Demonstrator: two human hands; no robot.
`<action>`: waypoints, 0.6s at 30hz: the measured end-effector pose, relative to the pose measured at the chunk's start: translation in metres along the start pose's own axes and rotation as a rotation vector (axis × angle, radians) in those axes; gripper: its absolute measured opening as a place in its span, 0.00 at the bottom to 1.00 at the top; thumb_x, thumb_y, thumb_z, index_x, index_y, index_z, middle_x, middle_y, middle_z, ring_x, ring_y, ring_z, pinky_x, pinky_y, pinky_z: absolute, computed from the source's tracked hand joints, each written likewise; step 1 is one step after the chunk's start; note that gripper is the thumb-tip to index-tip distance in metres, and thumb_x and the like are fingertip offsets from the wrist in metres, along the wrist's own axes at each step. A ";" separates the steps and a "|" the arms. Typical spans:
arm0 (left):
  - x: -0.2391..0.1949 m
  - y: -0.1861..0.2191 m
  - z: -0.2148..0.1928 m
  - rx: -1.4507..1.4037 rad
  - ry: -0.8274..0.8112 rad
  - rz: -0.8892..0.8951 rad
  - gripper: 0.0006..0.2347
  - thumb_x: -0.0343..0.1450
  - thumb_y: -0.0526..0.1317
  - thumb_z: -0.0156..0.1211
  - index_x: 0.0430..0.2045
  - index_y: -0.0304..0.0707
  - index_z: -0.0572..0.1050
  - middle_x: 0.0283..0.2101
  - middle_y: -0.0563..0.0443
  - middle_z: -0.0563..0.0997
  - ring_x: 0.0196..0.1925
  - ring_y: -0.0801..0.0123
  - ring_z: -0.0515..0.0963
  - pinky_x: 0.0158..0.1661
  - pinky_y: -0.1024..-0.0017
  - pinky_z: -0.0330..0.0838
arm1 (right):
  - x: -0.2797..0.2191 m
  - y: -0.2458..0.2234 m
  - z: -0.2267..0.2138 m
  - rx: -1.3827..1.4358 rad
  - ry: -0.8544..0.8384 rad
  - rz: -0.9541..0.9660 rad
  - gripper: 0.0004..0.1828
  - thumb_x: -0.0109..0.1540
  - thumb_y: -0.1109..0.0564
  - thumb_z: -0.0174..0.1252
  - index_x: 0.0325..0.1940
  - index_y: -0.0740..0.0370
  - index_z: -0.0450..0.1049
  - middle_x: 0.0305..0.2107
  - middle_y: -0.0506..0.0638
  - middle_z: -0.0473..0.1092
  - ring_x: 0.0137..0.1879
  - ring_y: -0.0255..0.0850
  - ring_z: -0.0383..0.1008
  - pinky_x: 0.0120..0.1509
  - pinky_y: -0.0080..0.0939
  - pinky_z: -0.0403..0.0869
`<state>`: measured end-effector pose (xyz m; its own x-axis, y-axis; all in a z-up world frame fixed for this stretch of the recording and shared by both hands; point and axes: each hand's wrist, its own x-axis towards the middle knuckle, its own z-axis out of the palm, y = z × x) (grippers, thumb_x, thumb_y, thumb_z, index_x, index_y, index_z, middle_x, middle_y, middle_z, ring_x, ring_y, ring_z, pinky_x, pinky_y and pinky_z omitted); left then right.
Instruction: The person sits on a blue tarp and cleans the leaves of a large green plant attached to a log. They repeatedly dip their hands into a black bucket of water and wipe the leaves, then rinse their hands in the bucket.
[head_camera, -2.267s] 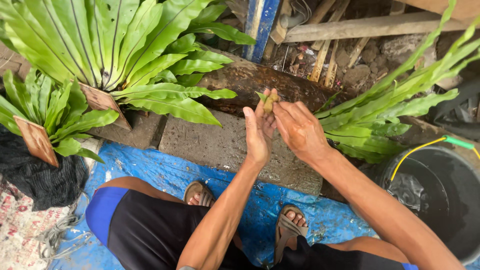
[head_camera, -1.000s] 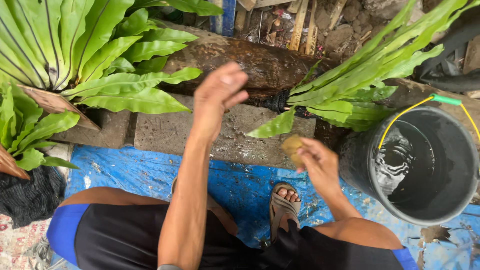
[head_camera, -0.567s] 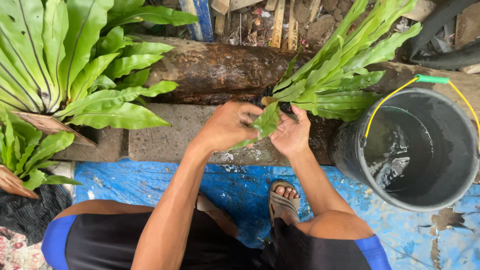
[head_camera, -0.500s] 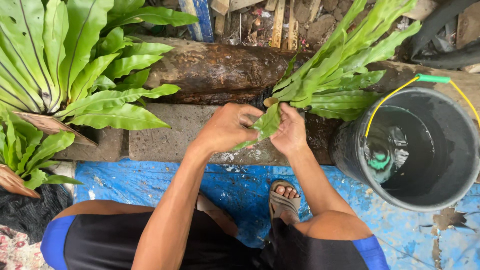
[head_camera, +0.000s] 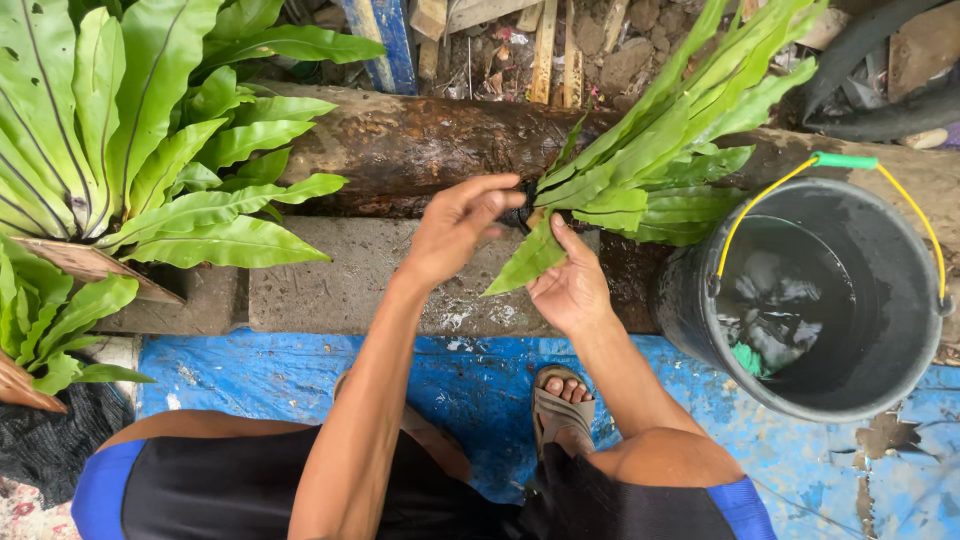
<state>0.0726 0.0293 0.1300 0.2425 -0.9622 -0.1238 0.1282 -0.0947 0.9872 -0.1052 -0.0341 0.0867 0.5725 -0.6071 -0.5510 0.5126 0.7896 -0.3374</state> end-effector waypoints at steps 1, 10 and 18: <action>0.003 -0.004 0.001 0.103 -0.022 0.013 0.19 0.72 0.30 0.52 0.58 0.43 0.76 0.50 0.51 0.85 0.45 0.77 0.80 0.40 0.78 0.78 | -0.002 -0.001 0.001 -0.007 -0.005 -0.001 0.10 0.64 0.54 0.62 0.49 0.55 0.77 0.39 0.44 0.79 0.43 0.35 0.79 0.47 0.40 0.79; 0.037 -0.018 0.026 0.451 -0.306 0.370 0.22 0.61 0.24 0.60 0.48 0.43 0.81 0.50 0.46 0.83 0.53 0.60 0.82 0.53 0.63 0.75 | -0.023 -0.017 -0.027 -0.249 -0.033 0.045 0.27 0.66 0.31 0.56 0.51 0.56 0.74 0.30 0.47 0.70 0.30 0.35 0.68 0.28 0.32 0.65; 0.061 -0.010 0.035 0.629 -0.148 0.205 0.08 0.66 0.41 0.69 0.37 0.45 0.83 0.42 0.51 0.86 0.46 0.60 0.85 0.48 0.61 0.76 | -0.047 -0.002 -0.061 -0.693 -0.100 -0.224 0.26 0.60 0.45 0.60 0.57 0.63 0.75 0.43 0.52 0.76 0.38 0.37 0.73 0.36 0.35 0.71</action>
<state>0.0529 -0.0376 0.1163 0.0622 -0.9971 0.0430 -0.5012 0.0060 0.8653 -0.1717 -0.0014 0.0669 0.5738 -0.7398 -0.3512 0.1208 0.5007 -0.8572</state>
